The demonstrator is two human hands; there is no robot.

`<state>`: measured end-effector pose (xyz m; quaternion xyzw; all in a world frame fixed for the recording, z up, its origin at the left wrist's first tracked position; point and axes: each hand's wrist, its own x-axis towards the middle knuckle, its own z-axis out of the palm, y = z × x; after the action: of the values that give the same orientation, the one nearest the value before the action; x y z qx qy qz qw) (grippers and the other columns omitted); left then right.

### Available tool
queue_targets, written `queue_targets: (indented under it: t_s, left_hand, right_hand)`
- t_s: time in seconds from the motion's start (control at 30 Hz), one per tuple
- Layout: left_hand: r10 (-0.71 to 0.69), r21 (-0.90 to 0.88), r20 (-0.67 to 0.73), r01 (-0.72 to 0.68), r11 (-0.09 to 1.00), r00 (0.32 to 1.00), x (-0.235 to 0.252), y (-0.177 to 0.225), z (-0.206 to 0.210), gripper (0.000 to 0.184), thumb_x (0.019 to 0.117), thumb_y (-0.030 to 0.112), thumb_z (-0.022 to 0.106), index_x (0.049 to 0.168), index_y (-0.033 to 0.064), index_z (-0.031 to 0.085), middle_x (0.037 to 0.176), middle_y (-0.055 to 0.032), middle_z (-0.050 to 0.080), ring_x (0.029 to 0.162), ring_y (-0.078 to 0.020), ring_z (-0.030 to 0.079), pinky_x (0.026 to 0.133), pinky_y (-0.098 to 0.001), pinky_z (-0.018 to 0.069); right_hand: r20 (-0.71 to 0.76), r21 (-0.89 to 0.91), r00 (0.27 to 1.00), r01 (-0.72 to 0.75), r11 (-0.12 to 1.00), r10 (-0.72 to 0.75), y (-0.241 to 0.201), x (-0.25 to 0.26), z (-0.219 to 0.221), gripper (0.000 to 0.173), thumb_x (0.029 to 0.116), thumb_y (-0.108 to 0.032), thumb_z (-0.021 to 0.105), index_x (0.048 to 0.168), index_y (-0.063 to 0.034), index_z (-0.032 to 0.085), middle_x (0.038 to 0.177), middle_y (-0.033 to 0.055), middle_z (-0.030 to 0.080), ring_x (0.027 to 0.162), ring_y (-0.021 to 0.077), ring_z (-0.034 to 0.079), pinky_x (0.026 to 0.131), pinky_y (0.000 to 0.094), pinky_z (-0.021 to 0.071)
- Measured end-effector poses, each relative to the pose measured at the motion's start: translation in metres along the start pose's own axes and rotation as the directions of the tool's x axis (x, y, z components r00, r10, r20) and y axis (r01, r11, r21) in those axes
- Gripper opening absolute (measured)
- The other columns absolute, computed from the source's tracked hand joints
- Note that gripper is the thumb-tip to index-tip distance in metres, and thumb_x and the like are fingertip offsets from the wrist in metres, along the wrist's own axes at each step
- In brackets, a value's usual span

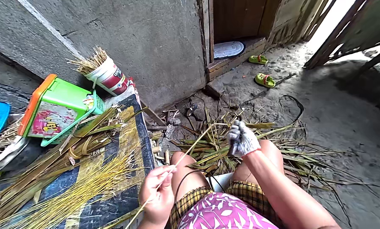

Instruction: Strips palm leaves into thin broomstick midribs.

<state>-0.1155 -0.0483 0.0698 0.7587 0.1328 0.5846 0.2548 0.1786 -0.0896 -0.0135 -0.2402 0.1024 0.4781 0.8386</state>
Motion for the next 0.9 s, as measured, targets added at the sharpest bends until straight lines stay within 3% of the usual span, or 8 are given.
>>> queue_targets:
  t_s: [0.1,0.2,0.23,0.3,0.4,0.5,0.63,0.9]
  left_hand:
    - [0.034,0.027,-0.027,-0.033,0.999,0.999,0.006,-0.004,-0.006,0.004,0.1023,0.020,0.064,0.106,0.0217,0.065,0.110,0.0082,0.074,0.093,-0.0084,0.074,0.080,-0.0229,0.0629]
    - [0.022,0.056,0.000,-0.022,0.998,1.000,0.000,-0.008,0.004,0.003,0.1022,0.020,0.064,0.103,0.0183,0.062,0.108,0.0057,0.074,0.094,-0.0091,0.074,0.081,-0.0228,0.0626]
    - [0.018,0.057,0.005,-0.018,0.998,1.000,-0.002,-0.010,0.009,0.004,0.1021,0.020,0.065,0.102,0.0173,0.062,0.108,0.0048,0.074,0.094,-0.0096,0.074,0.081,-0.0233,0.0627]
    - [-0.004,0.056,0.012,0.003,0.998,1.000,-0.005,-0.012,0.018,0.006,0.1015,0.020,0.066,0.099,0.0162,0.062,0.107,0.0040,0.074,0.094,-0.0095,0.074,0.082,-0.0238,0.0629]
    - [0.001,0.091,0.083,-0.008,0.996,0.997,-0.012,-0.010,0.030,0.011,0.1027,0.022,0.064,0.096,0.0143,0.059,0.105,0.0031,0.074,0.096,-0.0073,0.073,0.084,-0.0233,0.0620]
    - [0.079,0.125,0.155,-0.099,0.987,0.985,-0.019,-0.013,0.035,0.015,0.1037,0.020,0.062,0.094,0.0114,0.054,0.104,-0.0010,0.073,0.099,-0.0086,0.073,0.086,-0.0241,0.0613]
    - [0.085,0.122,0.154,-0.105,0.987,0.984,-0.020,-0.013,0.029,0.016,0.1039,0.020,0.062,0.093,0.0110,0.054,0.104,-0.0004,0.073,0.099,-0.0078,0.072,0.088,-0.0230,0.0604]
    - [-0.093,-0.009,0.064,0.093,0.996,0.994,-0.024,-0.014,0.023,0.008,0.1015,0.022,0.066,0.097,0.0164,0.062,0.105,0.0032,0.075,0.092,-0.0088,0.074,0.081,-0.0231,0.0623]
  right_hand:
    - [0.162,0.113,0.986,-0.053,0.992,0.034,-0.009,-0.009,-0.006,0.041,0.1116,-0.043,0.025,0.097,-0.0189,0.056,0.065,-0.0084,0.056,0.049,0.0004,0.055,0.047,0.0153,0.0496]
    - [0.421,-0.125,0.906,0.013,0.992,0.041,0.014,-0.051,-0.001,0.034,0.1101,-0.040,0.032,0.108,-0.0196,0.060,0.067,-0.0072,0.059,0.051,0.0018,0.053,0.048,0.0178,0.0470]
    - [0.509,-0.237,0.859,0.087,0.967,0.047,0.023,-0.065,0.002,0.024,0.1049,-0.039,0.050,0.120,-0.0223,0.058,0.070,-0.0067,0.061,0.052,0.0033,0.054,0.049,0.0199,0.0481]
    - [0.599,-0.492,0.789,0.231,0.840,0.134,0.034,-0.090,0.014,0.054,0.0994,-0.030,0.057,0.149,-0.0189,0.038,0.078,-0.0061,0.060,0.055,0.0049,0.056,0.049,0.0219,0.0500]
    - [0.568,-0.737,0.745,0.271,0.619,0.350,0.041,-0.110,0.030,0.050,0.0944,-0.014,0.056,0.144,-0.0077,0.048,0.083,-0.0022,0.062,0.061,0.0072,0.060,0.053,0.0241,0.0531]
    - [0.581,-0.716,0.675,0.158,0.680,0.455,0.047,-0.105,0.027,0.037,0.0948,-0.013,0.053,0.132,-0.0101,0.056,0.073,-0.0052,0.060,0.057,0.0051,0.058,0.052,0.0218,0.0514]
    - [0.508,-0.591,0.785,0.019,0.806,0.354,0.044,-0.095,0.028,0.035,0.0956,-0.014,0.050,0.130,-0.0120,0.052,0.065,-0.0054,0.055,0.051,0.0068,0.055,0.049,0.0241,0.0508]
    - [0.335,-0.485,0.932,0.045,0.873,0.138,0.022,-0.076,0.036,0.027,0.1082,-0.016,0.037,0.133,-0.0104,0.047,0.066,-0.0022,0.053,0.049,0.0077,0.054,0.047,0.0227,0.0517]
